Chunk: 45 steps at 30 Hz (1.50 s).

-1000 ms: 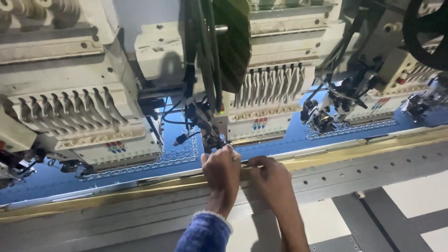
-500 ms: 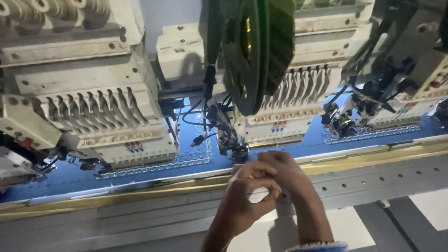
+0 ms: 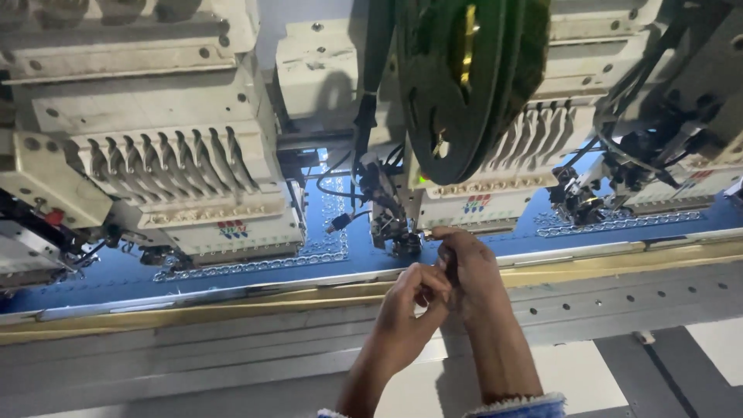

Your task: The person walks along a multi-head industrial embroidery machine, checking the thread paths and adjusting the fabric on each head.

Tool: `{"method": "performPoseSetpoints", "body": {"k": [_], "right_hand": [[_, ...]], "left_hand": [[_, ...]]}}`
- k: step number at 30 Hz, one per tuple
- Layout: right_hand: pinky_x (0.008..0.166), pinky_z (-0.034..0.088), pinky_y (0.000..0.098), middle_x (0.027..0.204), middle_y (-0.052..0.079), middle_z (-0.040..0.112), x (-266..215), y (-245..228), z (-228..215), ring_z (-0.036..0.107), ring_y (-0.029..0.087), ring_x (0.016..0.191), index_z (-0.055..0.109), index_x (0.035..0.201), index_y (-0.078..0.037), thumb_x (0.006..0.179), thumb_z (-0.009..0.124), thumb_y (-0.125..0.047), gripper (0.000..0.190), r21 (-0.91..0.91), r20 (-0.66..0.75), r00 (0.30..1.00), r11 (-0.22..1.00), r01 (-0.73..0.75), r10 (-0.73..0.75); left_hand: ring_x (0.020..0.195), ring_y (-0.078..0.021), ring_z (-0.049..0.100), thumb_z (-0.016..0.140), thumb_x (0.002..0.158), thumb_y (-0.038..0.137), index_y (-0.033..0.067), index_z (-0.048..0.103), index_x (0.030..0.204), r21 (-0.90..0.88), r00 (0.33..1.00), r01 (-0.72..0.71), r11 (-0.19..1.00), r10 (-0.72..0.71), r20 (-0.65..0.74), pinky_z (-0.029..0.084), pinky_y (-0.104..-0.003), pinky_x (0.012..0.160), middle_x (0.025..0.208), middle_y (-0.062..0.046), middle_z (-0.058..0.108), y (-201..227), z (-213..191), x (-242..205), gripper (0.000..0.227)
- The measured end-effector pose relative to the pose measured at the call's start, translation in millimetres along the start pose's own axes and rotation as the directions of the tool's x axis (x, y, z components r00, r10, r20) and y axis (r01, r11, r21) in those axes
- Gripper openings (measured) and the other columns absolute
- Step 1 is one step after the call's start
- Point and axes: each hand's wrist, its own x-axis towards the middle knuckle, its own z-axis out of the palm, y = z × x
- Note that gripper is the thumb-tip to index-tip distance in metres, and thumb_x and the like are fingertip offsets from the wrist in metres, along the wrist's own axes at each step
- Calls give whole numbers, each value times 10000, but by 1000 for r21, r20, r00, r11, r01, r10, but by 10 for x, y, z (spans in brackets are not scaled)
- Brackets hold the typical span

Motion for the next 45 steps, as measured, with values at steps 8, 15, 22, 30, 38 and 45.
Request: {"method": "performPoseSetpoints", "body": {"k": [8, 15, 22, 30, 38, 45], "right_hand": [[412, 227, 272, 539, 5, 359, -17, 94, 73, 312, 113, 470, 645, 778, -81, 914, 594, -88, 145, -60, -93, 991, 994, 87, -93], [395, 218, 262, 525, -12, 340, -102, 43, 131, 283, 97, 452, 609, 752, -107, 906, 589, -68, 161, -47, -125, 991, 998, 48, -54], [347, 211, 267, 499, 6, 333, -75, 61, 124, 283, 108, 405, 626, 801, -98, 929, 559, -82, 145, -20, -121, 992, 999, 45, -47], [375, 249, 257, 508, 5, 370, -20, 96, 60, 308, 105, 432, 648, 811, -95, 947, 571, -94, 156, -65, -90, 993, 996, 67, -73], [371, 213, 261, 498, 9, 356, -49, 70, 79, 286, 104, 420, 648, 784, -99, 917, 579, -75, 152, -113, -103, 993, 993, 39, -51], [366, 220, 275, 508, 4, 338, -50, 70, 67, 282, 111, 418, 634, 800, -106, 934, 592, -99, 141, -123, -121, 992, 992, 21, -36]], "left_hand": [[795, -117, 507, 594, 920, -6, 121, 566, 920, -167, 988, 153, 974, -146, 56, 410, -256, 754, 917, -9, 592, 60, 24, -33, 130], [767, -134, 462, 563, 948, 17, 126, 550, 921, -95, 978, 203, 974, -197, 69, 402, -283, 726, 873, 4, 571, 134, 5, -28, 113], [781, -142, 494, 560, 969, 35, 120, 556, 940, -65, 970, 235, 970, -230, 78, 424, -288, 732, 872, -10, 580, 160, 4, -20, 90], [761, -135, 454, 563, 947, 32, 127, 561, 950, -66, 970, 236, 969, -231, 77, 396, -285, 721, 840, 6, 545, 128, 12, -16, 95], [759, -146, 477, 568, 950, 22, 117, 556, 944, -66, 965, 252, 965, -246, 87, 403, -291, 715, 841, -14, 553, 151, 17, -19, 96], [765, -144, 478, 560, 935, 36, 114, 548, 941, -46, 966, 248, 968, -244, 81, 409, -297, 714, 833, -6, 556, 169, 12, -22, 80]]}}
